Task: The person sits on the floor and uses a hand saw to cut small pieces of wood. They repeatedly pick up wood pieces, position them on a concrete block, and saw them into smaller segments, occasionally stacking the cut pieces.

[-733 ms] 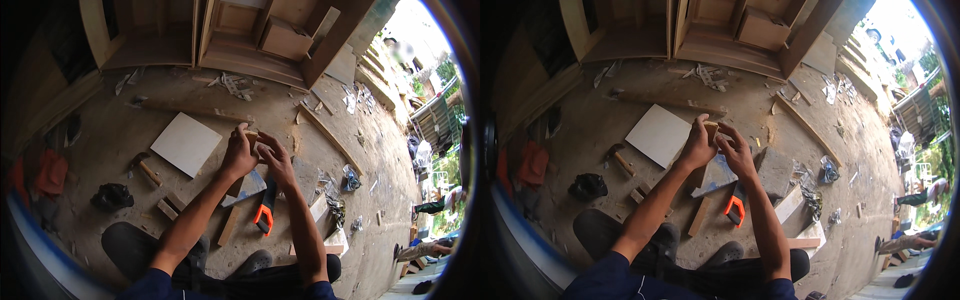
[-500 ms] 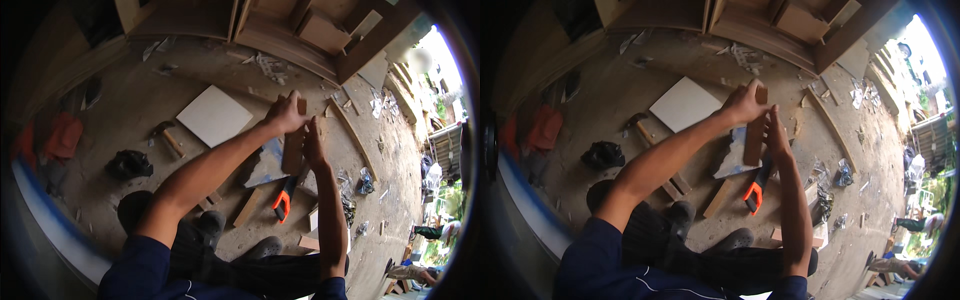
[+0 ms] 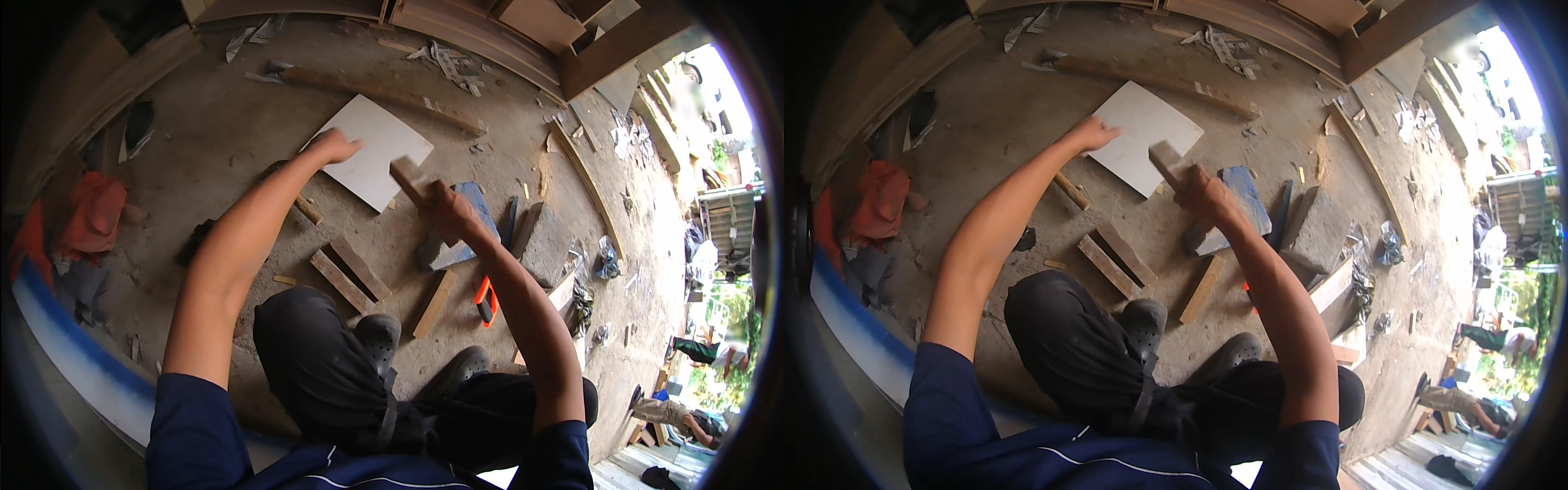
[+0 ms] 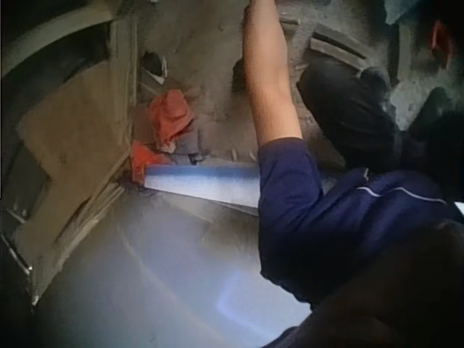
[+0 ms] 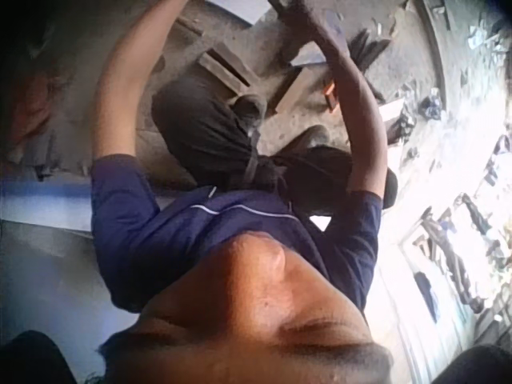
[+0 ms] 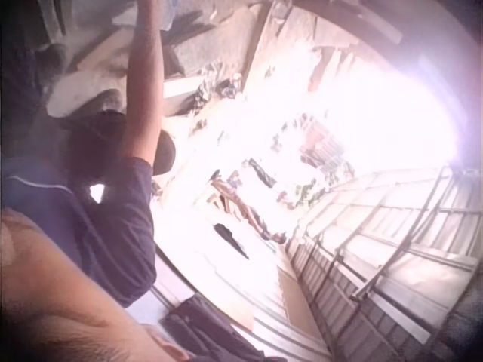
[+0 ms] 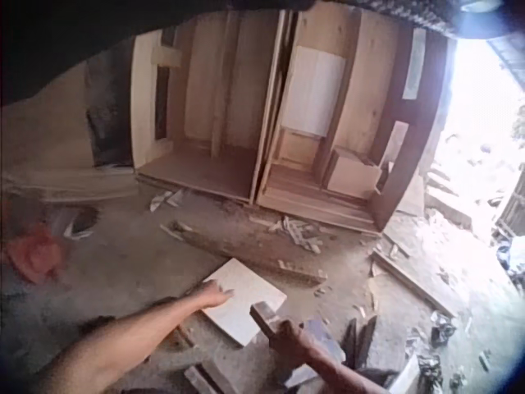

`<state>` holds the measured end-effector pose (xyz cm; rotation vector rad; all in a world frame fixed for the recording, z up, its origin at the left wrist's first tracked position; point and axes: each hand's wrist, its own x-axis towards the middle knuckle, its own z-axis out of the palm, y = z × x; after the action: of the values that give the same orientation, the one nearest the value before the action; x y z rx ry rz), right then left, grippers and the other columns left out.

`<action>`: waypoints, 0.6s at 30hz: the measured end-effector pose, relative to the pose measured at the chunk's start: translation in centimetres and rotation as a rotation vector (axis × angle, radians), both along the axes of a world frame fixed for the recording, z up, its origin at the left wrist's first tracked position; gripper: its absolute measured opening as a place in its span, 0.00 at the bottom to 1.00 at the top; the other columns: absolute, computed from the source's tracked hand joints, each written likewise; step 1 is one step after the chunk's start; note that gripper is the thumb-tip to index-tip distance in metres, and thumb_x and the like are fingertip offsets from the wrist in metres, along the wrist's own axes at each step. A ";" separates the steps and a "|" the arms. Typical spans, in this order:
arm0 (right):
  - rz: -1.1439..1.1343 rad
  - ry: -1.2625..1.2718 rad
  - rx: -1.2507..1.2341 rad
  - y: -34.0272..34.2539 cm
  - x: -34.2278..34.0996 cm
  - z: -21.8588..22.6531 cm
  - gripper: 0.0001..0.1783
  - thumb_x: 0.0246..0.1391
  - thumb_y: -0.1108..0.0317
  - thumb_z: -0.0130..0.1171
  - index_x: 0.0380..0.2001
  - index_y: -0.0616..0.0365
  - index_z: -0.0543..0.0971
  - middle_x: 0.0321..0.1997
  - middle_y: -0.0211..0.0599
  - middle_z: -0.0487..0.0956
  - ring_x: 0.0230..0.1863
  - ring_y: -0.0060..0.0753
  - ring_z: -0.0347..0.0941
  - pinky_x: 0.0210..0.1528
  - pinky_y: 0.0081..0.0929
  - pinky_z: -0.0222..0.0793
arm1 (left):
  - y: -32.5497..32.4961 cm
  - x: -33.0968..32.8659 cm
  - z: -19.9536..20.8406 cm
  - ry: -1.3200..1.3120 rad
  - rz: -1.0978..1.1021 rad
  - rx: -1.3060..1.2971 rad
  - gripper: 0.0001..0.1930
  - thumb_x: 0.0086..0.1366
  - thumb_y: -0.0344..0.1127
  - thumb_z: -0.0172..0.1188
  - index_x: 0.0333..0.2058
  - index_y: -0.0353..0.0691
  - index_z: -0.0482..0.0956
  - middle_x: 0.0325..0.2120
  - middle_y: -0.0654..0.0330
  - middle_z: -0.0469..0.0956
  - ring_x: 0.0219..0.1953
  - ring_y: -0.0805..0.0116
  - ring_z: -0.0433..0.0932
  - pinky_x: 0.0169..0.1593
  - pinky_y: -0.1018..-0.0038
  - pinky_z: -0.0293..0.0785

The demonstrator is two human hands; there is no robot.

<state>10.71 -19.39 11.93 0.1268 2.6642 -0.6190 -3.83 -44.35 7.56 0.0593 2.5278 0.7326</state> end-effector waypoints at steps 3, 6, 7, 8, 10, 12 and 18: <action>0.156 -0.090 0.216 -0.7 1.2 -0.2 0.24 0.48 0.56 0.60 0.46 0.55 0.72 0.41 0.49 0.81 0.46 0.52 0.77 0.44 0.44 0.73 | -3.8 0.1 -3.7 -0.064 -0.120 -0.187 0.36 0.58 0.58 0.59 0.53 0.31 0.73 0.53 0.43 0.74 0.54 0.52 0.74 0.55 0.61 0.72; 0.358 -0.088 0.472 1.6 2.4 0.1 0.19 0.47 0.63 0.56 0.45 0.53 0.74 0.38 0.45 0.81 0.44 0.49 0.78 0.42 0.43 0.73 | -3.5 0.5 -5.2 -0.083 -0.158 -0.272 0.34 0.58 0.55 0.60 0.55 0.34 0.72 0.55 0.45 0.72 0.58 0.52 0.72 0.59 0.61 0.69; 0.365 -0.134 0.490 2.3 2.6 1.1 0.19 0.45 0.67 0.56 0.44 0.53 0.74 0.38 0.43 0.80 0.46 0.46 0.77 0.44 0.41 0.73 | -2.9 0.6 -4.8 -0.080 -0.161 -0.292 0.33 0.59 0.54 0.60 0.56 0.35 0.72 0.55 0.45 0.72 0.58 0.52 0.72 0.59 0.60 0.69; 0.401 -0.128 0.514 3.5 2.7 1.3 0.20 0.44 0.67 0.57 0.44 0.54 0.74 0.39 0.42 0.80 0.47 0.45 0.76 0.45 0.40 0.72 | -2.2 0.6 -4.5 -0.058 -0.179 -0.311 0.32 0.59 0.53 0.59 0.55 0.36 0.73 0.55 0.45 0.72 0.58 0.51 0.72 0.59 0.59 0.69; 0.476 -0.107 0.561 6.2 2.6 1.9 0.20 0.43 0.68 0.57 0.44 0.55 0.74 0.41 0.42 0.79 0.49 0.44 0.75 0.47 0.40 0.72 | -0.6 0.3 -3.1 -0.006 -0.212 -0.353 0.29 0.59 0.51 0.59 0.54 0.38 0.74 0.56 0.46 0.72 0.58 0.51 0.72 0.59 0.57 0.68; 0.483 -0.114 0.632 7.0 2.2 2.7 0.21 0.42 0.68 0.58 0.45 0.56 0.74 0.43 0.41 0.79 0.51 0.43 0.74 0.49 0.39 0.72 | 0.1 -0.6 -1.6 -0.004 -0.256 -0.388 0.28 0.60 0.50 0.58 0.54 0.38 0.74 0.56 0.46 0.72 0.59 0.50 0.71 0.59 0.56 0.68; 0.291 -0.086 0.489 6.6 -0.8 2.0 0.25 0.47 0.56 0.59 0.48 0.57 0.73 0.44 0.42 0.80 0.50 0.43 0.77 0.45 0.41 0.74 | 0.7 -3.2 -8.8 -0.066 0.281 -0.151 0.33 0.59 0.49 0.60 0.57 0.33 0.67 0.57 0.45 0.70 0.57 0.49 0.73 0.59 0.53 0.69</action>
<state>9.86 -12.77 13.90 -0.0971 2.6237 0.1304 -7.04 -43.64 -1.24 -0.3726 2.5469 0.6340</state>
